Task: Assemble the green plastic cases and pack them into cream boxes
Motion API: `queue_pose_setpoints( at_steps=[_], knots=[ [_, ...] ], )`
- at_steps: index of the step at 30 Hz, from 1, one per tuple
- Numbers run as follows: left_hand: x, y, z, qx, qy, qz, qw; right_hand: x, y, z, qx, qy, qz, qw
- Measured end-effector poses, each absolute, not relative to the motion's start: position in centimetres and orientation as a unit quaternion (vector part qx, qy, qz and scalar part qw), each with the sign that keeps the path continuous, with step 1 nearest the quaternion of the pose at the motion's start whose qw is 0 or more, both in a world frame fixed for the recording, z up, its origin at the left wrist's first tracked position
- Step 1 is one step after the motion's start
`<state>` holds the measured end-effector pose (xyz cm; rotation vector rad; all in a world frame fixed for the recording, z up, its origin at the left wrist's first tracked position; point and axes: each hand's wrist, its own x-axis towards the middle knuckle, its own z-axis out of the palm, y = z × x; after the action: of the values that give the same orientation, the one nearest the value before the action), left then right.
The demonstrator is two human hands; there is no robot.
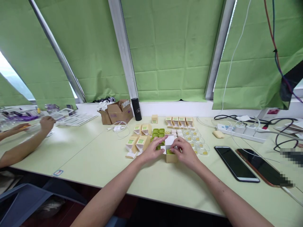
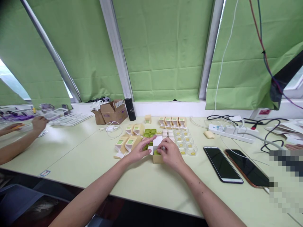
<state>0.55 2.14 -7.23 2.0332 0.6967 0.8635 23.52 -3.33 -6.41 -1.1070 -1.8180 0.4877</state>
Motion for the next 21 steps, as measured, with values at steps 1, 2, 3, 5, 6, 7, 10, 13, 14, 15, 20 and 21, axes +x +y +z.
queue_pose_setpoints(
  at_steps=[1,2,3,5,6,7,10,13,14,15,20,21],
  knots=[
    [0.5,2.1,-7.2,0.803,0.275,0.342,0.402,23.5,-3.4,-6.4,-0.449,-0.739,0.198,0.461],
    [0.5,2.2,-7.3,0.803,0.274,0.343,0.402,23.5,-3.4,-6.3,-0.448,-0.740,0.197,0.461],
    [0.5,2.2,-7.2,0.804,0.273,0.343,0.402,23.5,-3.4,-6.3,-0.449,-0.740,0.196,0.461],
    [0.5,2.2,-7.2,0.805,0.271,0.343,0.401,23.5,-3.5,-6.3,-0.452,-0.740,0.193,0.459],
    [0.5,2.2,-7.2,0.805,0.270,0.344,0.401,23.5,-3.5,-6.3,-0.453,-0.739,0.191,0.460],
    [0.5,2.2,-7.2,0.804,0.270,0.345,0.403,23.5,-3.4,-6.4,-0.452,-0.739,0.188,0.464],
    [0.5,2.2,-7.3,0.797,0.265,0.349,0.415,23.8,-3.3,-6.5,-0.445,-0.731,0.174,0.488],
    [0.5,2.3,-7.5,0.784,0.269,0.356,0.431,24.2,-3.0,-6.8,-0.451,-0.708,0.173,0.516],
    [0.5,2.4,-7.5,0.778,0.271,0.359,0.438,24.3,-2.9,-6.8,-0.457,-0.698,0.180,0.522],
    [0.5,2.4,-7.5,0.772,0.273,0.362,0.446,24.5,-2.8,-6.9,-0.464,-0.687,0.190,0.526],
    [0.7,2.4,-7.2,0.736,0.290,0.368,0.489,25.0,-2.5,-7.0,-0.490,-0.638,0.241,0.544],
    [0.8,2.3,-7.0,0.729,0.295,0.369,0.495,25.0,-2.4,-7.0,-0.489,-0.628,0.251,0.550]
  ],
)
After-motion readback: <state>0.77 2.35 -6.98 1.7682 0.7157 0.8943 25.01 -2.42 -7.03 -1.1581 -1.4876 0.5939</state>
